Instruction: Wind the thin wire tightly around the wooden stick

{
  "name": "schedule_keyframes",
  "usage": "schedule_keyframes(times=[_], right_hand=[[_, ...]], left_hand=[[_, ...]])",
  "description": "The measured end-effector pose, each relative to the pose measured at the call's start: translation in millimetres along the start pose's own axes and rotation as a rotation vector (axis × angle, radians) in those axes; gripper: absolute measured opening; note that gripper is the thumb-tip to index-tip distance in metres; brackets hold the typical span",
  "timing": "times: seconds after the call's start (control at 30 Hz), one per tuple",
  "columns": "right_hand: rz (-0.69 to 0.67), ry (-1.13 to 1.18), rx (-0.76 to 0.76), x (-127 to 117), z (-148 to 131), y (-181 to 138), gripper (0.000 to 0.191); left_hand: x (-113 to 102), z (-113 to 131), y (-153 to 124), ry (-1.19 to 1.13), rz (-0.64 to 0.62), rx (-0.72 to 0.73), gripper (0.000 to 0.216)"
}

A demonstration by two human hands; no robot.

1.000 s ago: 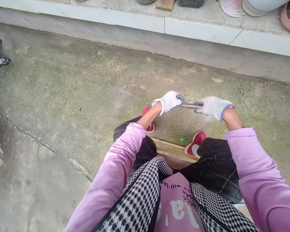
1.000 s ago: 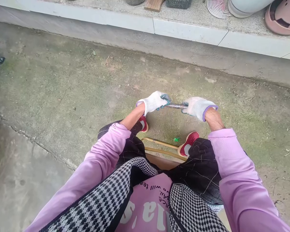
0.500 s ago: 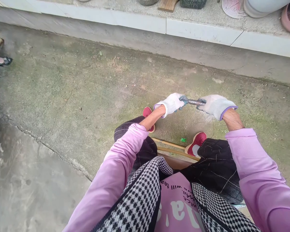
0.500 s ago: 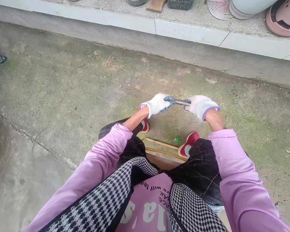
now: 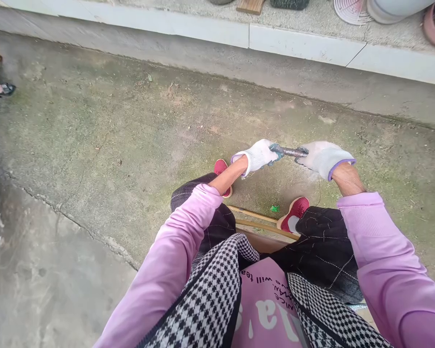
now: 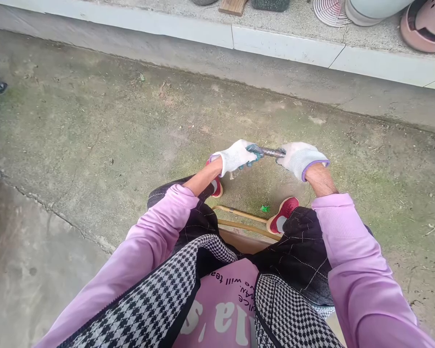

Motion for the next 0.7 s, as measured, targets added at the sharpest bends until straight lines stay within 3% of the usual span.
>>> schedule_keyframes(times=[0.1,0.17,0.3,0.37,0.7], right_hand=[[0.063,0.098,-0.026,-7,1,-1,0.018],[0.070,0.298,-0.076,-8,1,-4,0.014],[0.033,0.804,-0.154,-5,-2,-14,0.026],[0.027,0.935,-0.190,-4,-5,-18,0.030],[0.052,0.970,-0.234,-6,-6,-16,0.034]], left_hand=[[9,3,-4,-0.059,-0.039,0.040,0.019],[9,4,-4,-0.099,-0.047,0.049,0.021],[-6,7,-3,-0.120,-0.002,0.055,0.020],[-12,10,-5,-0.110,0.007,0.064,0.022],[1,17,-10,-0.122,-0.141,0.130,0.022]])
Point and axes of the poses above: each hand's wrist, its own y-axis towards the middle knuckle, its own x-axis out of the palm, z = x × y, the point moved 8 cm from there along y, towards the middle knuckle, and after that the axes turned 10 degrees about -z, right-handed, at the moved point
